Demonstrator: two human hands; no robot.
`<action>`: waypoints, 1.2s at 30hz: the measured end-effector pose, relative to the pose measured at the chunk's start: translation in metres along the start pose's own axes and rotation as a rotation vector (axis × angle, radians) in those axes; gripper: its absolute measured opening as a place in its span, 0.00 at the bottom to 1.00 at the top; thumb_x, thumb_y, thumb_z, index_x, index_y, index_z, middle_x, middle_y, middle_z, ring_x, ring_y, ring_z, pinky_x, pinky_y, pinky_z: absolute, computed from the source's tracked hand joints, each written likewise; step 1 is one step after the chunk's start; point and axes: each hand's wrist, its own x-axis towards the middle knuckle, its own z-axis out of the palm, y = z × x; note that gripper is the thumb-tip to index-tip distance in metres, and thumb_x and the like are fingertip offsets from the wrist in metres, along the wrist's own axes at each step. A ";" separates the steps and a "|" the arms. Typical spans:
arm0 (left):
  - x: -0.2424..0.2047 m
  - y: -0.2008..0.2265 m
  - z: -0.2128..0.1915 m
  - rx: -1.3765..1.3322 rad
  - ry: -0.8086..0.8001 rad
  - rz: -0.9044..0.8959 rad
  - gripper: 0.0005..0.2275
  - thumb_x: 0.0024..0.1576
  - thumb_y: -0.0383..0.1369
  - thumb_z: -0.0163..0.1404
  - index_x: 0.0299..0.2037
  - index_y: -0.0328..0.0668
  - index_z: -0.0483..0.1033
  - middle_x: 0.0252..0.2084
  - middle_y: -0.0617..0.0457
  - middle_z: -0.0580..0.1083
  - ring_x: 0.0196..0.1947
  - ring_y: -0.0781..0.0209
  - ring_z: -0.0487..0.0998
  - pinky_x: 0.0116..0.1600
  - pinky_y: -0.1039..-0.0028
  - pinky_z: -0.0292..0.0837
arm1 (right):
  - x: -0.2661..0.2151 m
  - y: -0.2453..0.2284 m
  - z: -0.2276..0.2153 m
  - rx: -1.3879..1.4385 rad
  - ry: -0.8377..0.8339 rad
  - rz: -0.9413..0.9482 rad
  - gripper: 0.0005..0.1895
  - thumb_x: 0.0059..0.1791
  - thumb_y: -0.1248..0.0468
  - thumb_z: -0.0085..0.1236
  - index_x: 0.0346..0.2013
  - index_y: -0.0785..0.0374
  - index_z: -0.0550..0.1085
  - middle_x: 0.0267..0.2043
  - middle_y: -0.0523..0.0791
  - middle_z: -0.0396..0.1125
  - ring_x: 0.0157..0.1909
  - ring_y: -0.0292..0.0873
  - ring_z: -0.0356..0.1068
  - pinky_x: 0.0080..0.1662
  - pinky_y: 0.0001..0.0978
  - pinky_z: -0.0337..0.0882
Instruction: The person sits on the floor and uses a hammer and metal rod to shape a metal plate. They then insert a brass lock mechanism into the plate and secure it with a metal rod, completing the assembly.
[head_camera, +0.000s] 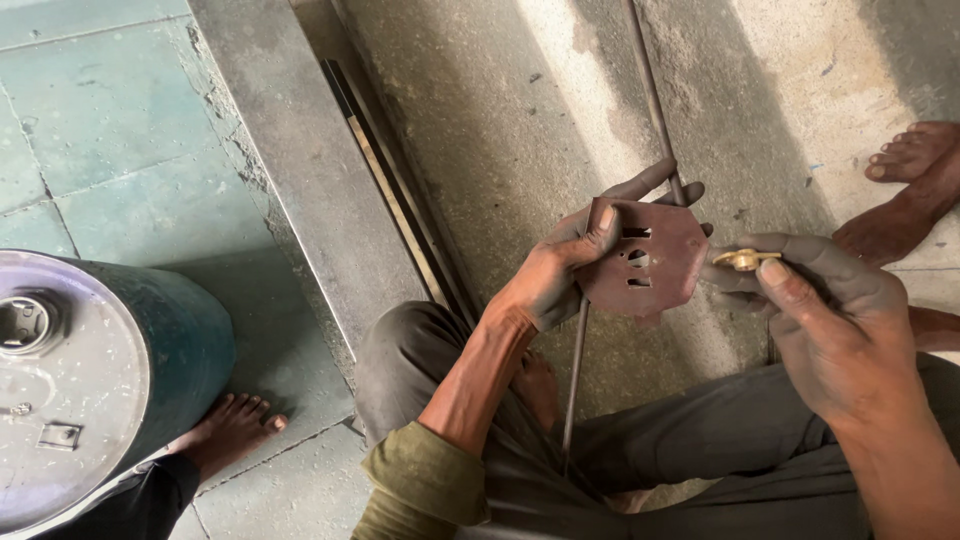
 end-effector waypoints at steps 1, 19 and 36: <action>0.000 0.001 0.000 0.011 0.015 -0.007 0.38 0.61 0.55 0.51 0.78 0.46 0.54 0.73 0.45 0.65 0.74 0.39 0.65 0.72 0.42 0.63 | 0.000 0.003 -0.001 -0.014 0.004 -0.013 0.12 0.58 0.69 0.50 0.55 0.70 0.74 0.50 0.53 0.74 0.52 0.48 0.76 0.51 0.42 0.76; 0.005 0.000 0.005 0.122 0.042 0.001 0.33 0.66 0.55 0.44 0.78 0.47 0.56 0.73 0.42 0.66 0.75 0.37 0.65 0.76 0.46 0.61 | 0.009 0.032 0.005 -0.337 -0.068 -0.364 0.07 0.53 0.72 0.59 0.45 0.63 0.77 0.53 0.50 0.74 0.57 0.44 0.76 0.56 0.36 0.81; 0.007 -0.022 -0.008 0.075 0.099 -0.034 0.27 0.69 0.47 0.42 0.75 0.41 0.61 0.65 0.39 0.73 0.66 0.42 0.74 0.72 0.52 0.73 | 0.026 0.045 0.031 -1.053 -0.016 -0.879 0.14 0.50 0.69 0.73 0.48 0.62 0.79 0.52 0.46 0.75 0.55 0.43 0.70 0.58 0.40 0.70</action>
